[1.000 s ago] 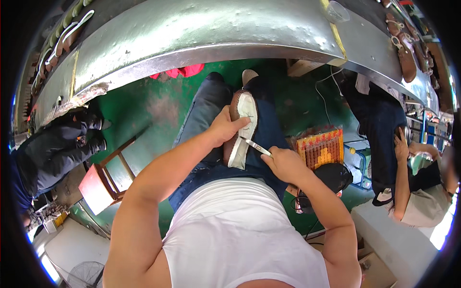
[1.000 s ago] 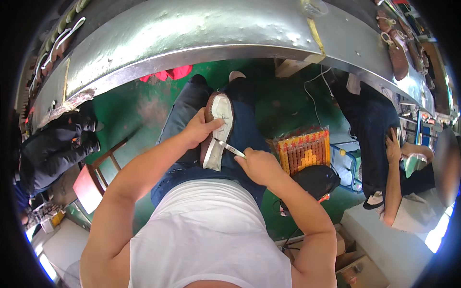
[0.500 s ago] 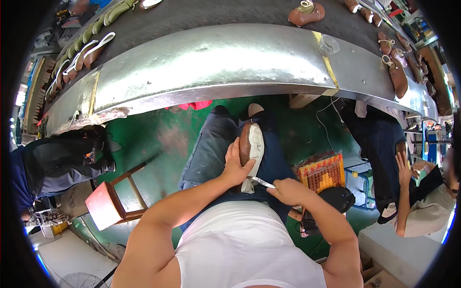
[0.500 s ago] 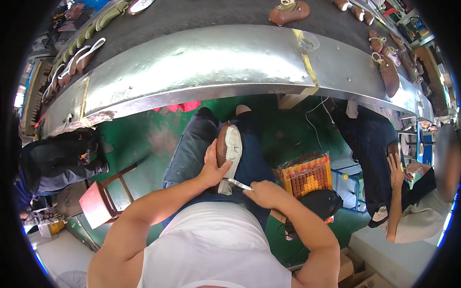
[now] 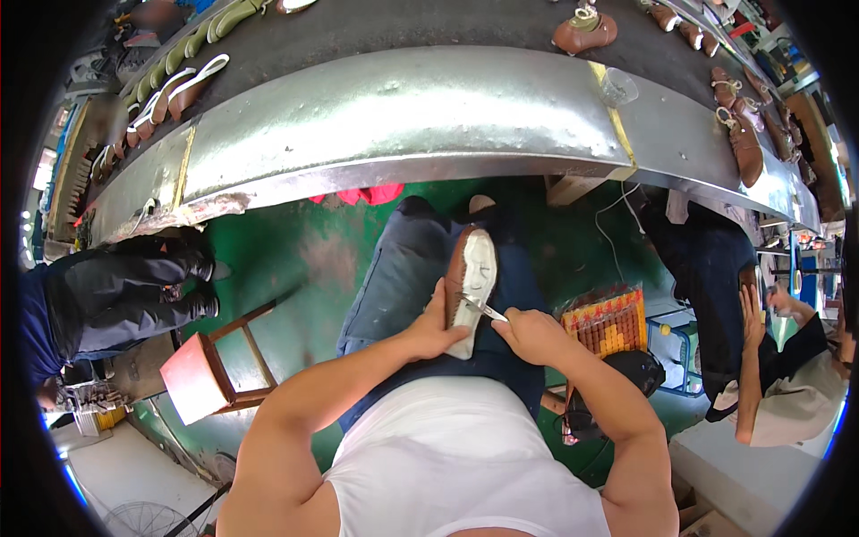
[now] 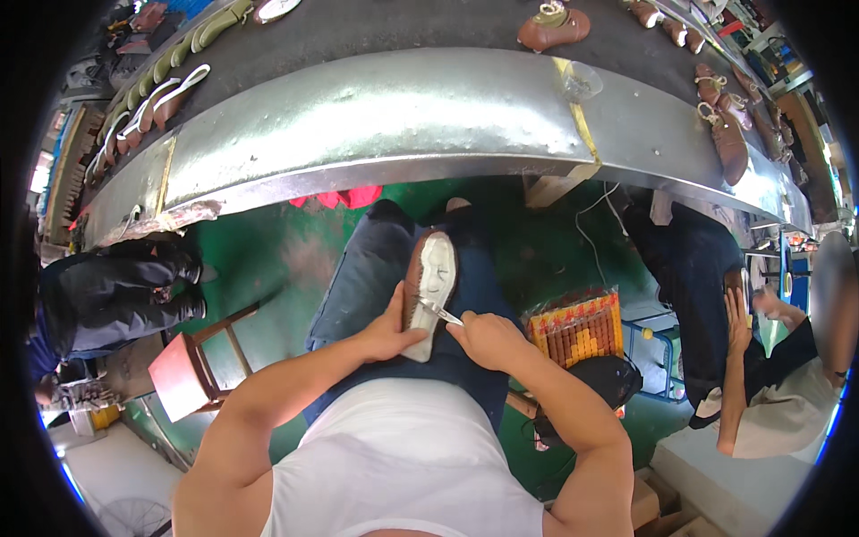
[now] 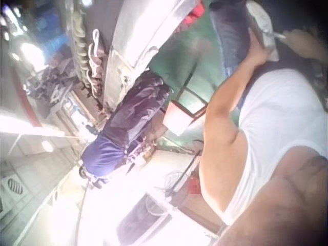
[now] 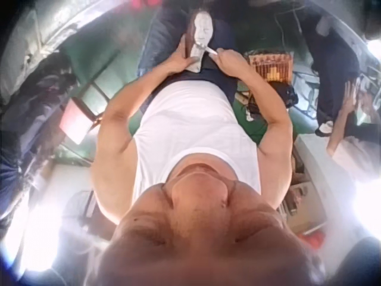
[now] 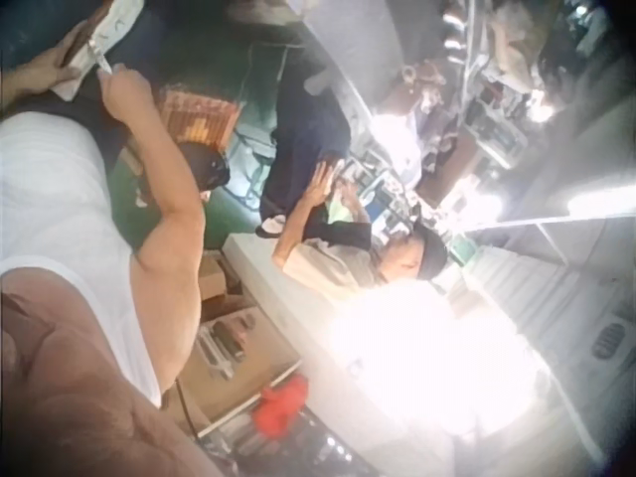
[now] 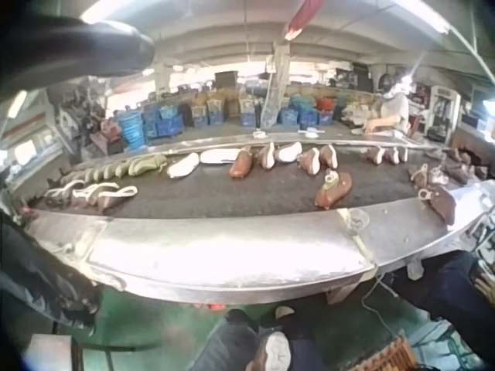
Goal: Pulling and stretching shoe uppers over lasts using a hand tool at a manufacturing conveyor belt.
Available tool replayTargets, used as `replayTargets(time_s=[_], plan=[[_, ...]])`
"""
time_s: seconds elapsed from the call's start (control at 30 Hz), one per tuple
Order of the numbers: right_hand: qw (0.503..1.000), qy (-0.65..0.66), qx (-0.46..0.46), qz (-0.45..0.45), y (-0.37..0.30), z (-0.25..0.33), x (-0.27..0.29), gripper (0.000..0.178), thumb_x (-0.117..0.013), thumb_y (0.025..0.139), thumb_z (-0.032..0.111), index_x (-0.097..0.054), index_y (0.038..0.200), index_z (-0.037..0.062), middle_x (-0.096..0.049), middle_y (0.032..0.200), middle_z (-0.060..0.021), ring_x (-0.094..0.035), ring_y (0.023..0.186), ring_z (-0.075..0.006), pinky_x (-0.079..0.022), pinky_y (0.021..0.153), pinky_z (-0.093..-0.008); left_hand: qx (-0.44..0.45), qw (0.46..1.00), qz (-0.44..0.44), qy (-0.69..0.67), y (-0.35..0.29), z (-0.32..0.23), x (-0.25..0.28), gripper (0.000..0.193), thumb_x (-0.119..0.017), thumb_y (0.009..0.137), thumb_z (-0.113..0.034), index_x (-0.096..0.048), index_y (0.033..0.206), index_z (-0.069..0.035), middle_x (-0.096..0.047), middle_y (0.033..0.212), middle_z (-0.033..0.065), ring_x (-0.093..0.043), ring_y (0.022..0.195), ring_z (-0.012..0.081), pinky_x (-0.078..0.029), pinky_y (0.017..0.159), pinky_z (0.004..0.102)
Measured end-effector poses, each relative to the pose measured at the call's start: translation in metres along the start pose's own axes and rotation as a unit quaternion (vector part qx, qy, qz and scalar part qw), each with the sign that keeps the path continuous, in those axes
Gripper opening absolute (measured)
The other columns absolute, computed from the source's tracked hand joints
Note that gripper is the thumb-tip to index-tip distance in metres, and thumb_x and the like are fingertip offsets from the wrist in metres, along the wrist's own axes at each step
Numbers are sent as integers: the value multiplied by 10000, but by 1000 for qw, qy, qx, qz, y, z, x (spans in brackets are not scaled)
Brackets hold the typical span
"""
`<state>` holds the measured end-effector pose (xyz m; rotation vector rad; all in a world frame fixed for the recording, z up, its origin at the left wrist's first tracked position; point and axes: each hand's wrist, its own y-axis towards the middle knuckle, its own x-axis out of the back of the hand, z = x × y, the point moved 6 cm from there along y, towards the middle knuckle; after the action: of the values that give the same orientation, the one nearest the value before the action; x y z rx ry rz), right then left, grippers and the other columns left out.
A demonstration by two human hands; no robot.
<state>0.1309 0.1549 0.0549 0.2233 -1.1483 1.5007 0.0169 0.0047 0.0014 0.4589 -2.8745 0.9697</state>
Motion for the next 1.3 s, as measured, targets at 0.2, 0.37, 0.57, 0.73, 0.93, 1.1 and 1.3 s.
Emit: replayTargets(time_s=[0.2,0.37,0.57,0.73,0.93,1.1,1.3], plan=[[961,72,9,-269,-41,-20,124,376,-678,885,369,-620,1066,44,-673,902,-208,-662,853,-409,-525,733,-475,-66,925,111,-358,-95,-111,82,940,-727,831,-175,-155,1546,35,-303,1571,125,-268,1453,212,-169,1182,363],[827,-89,-17,-555,-40,-92,251,391,-711,867,315,-611,1101,17,-657,992,-205,-611,895,-397,-486,787,-469,-229,964,-104,-88,-15,-249,189,874,-727,814,-173,-264,1541,-27,-474,1459,125,-476,1298,211,-365,1088,324],[793,-154,-123,-577,25,-182,339,428,-631,923,384,-598,1076,-15,-650,946,-212,-618,875,-422,-471,780,-488,-256,674,-430,544,193,-409,251,662,-646,878,-375,-392,1486,-308,-395,1505,126,-458,1305,376,-372,1062,533],[796,-117,-195,-562,23,-185,340,464,-647,905,405,-594,1136,6,-649,1049,-203,-613,990,-400,-483,845,-464,-391,553,-355,645,277,-397,222,481,-520,978,-294,-429,1428,-153,-520,1428,116,-537,1236,405,-457,980,483],[794,-112,-208,-560,27,-191,340,454,-670,891,381,-592,1149,15,-639,1067,-197,-609,982,-399,-478,843,-461,-465,720,-436,277,279,-413,342,253,-500,951,-158,-612,1165,-84,-725,1037,94,-689,957,294,-527,869,371],[784,-92,-215,-575,25,-193,339,438,-708,866,334,-590,1140,13,-632,1037,-180,-609,947,-388,-480,826,-433,-218,700,-568,375,343,-399,499,550,-571,894,-263,-475,1361,11,-411,1461,256,-382,1370,382,-325,1137,411],[777,-56,-239,-580,21,-198,337,379,-716,851,220,-587,1125,-8,-634,1008,-172,-640,925,-344,-492,830,-391,-125,636,-626,434,385,-391,620,772,-622,847,-269,-292,1486,10,-117,1583,274,-85,1477,442,-124,1217,449]])
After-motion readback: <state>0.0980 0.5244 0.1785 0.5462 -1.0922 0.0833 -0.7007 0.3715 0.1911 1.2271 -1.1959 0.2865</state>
